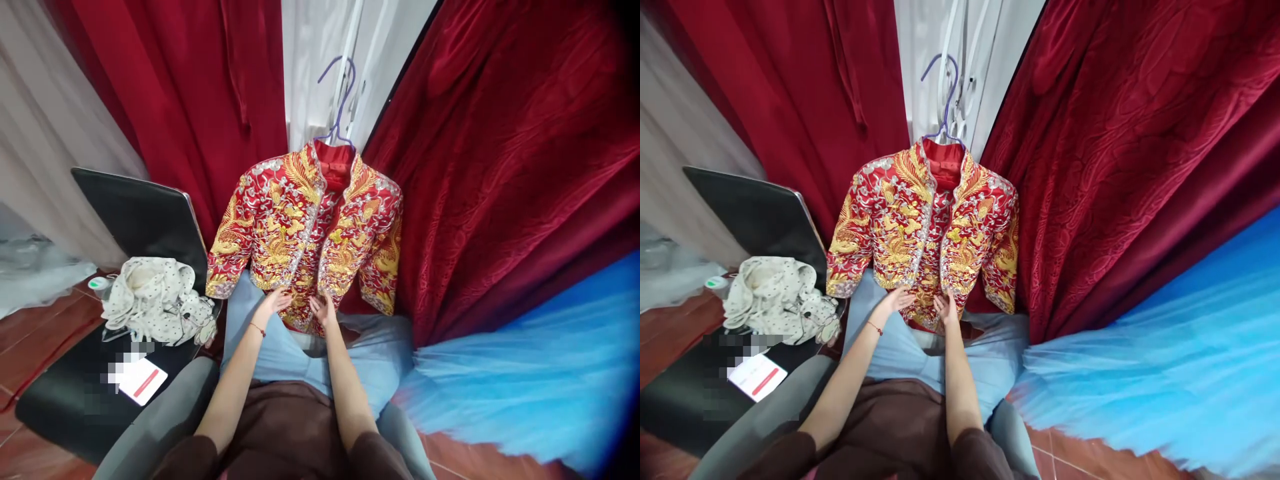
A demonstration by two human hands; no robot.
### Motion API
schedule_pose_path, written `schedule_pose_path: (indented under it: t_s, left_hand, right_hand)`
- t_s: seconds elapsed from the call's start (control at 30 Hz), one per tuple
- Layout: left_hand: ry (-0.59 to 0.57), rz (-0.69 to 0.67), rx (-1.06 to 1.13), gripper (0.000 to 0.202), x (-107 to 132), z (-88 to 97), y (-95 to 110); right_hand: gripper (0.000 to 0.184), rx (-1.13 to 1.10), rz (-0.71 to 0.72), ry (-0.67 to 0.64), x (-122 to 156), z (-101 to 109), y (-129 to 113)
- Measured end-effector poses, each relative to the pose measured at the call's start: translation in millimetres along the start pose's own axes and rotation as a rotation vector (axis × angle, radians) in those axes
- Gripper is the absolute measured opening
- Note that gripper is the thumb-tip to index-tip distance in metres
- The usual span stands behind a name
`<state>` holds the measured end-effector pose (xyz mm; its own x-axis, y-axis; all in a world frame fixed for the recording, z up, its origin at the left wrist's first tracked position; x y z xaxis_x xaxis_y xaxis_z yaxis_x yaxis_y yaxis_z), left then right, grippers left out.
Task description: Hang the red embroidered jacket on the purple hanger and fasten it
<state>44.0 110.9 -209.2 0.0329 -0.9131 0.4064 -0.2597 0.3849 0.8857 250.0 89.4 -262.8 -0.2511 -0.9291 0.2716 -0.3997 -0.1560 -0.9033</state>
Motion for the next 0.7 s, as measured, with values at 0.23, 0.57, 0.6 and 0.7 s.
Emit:
schedule_pose_path:
  t_s: [0.23, 0.57, 0.6, 0.7]
  left_hand:
    - [-0.039, 0.126, 0.245, 0.021, -10, -5.1, -29]
    - [-0.241, 0.009, 0.302, 0.03, 5, -40.4, -19]
    - [-0.211, 0.016, 0.281, 0.032, 4, -36.9, -24]
    - [-0.099, 0.048, 0.22, 0.032, 2, -23.7, -46]
  right_hand:
    - [0.033, -0.148, -0.007, 0.03, 17, 12, 3]
    - [0.027, -0.018, 0.008, -0.159, 29, -65, -24]
    - [0.027, 0.019, 0.0, -0.137, 31, -65, -21]
    - [0.034, 0.143, -0.033, -0.059, 42, -62, -7]
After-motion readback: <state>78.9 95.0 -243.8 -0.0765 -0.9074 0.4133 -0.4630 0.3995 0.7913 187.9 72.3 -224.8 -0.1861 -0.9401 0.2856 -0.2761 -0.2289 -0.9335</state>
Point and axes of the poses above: each hand's wrist, its own x-axis away from the middle knuckle, its own z-axis out of the back of the hand, y = z × x, the point moved 3 cm from there along -x, towards the middle knuckle, and after that the axes turned 6 degrees about -x, right-handed, at the moved point
